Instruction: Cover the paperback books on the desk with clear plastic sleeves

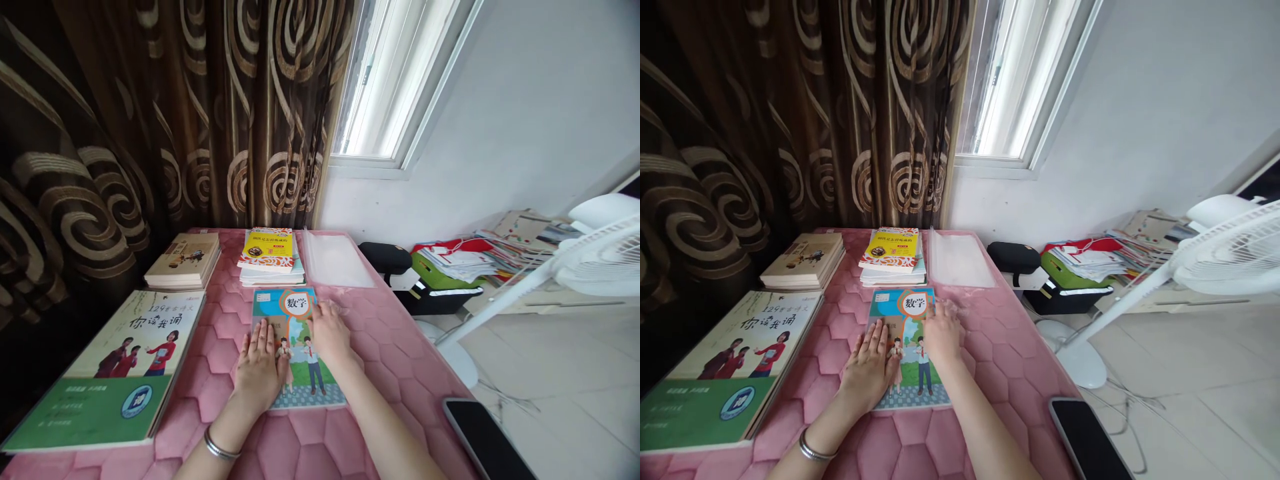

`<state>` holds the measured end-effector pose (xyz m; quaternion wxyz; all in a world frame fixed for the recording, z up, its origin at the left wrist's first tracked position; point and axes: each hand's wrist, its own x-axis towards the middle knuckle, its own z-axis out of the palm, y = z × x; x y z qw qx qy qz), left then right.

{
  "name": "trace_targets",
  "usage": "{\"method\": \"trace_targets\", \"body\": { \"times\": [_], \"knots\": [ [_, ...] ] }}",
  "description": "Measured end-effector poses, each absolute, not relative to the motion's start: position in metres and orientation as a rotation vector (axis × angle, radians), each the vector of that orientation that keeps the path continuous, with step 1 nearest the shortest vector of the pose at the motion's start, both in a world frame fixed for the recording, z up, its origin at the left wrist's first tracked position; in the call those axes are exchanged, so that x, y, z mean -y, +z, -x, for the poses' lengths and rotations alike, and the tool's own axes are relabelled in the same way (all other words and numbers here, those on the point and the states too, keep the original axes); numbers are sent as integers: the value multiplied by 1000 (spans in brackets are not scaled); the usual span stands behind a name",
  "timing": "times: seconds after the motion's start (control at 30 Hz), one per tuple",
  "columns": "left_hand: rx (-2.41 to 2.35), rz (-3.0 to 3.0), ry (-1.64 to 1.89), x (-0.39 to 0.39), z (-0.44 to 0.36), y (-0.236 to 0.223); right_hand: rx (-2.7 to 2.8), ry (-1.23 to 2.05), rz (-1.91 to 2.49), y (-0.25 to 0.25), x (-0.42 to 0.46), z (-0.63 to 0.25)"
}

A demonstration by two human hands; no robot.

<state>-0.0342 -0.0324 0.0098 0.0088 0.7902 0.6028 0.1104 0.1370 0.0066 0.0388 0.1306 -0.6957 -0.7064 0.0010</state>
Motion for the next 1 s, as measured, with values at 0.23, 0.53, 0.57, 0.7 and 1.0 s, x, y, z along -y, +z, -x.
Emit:
{"method": "trace_targets", "body": {
  "times": [0.23, 0.53, 0.57, 0.7, 1.0],
  "knots": [
    [-1882, -2459, 254, 34, 33, 14, 2596, 289, 1370, 27, -22, -97],
    [-1882, -2434, 334, 33, 34, 8, 2272, 219, 1995, 26, -65, -132],
    [-1877, -2436, 327, 33, 34, 9, 2247, 187, 2029, 25, -62, -132],
    [-1882, -2426, 286, 33, 33, 13, 2245, 113, 2020, 16, -28, -125],
    [-1928, -2484, 292, 35, 27, 13, 2365, 157, 1701, 6, 28, -126]
  ]
}}
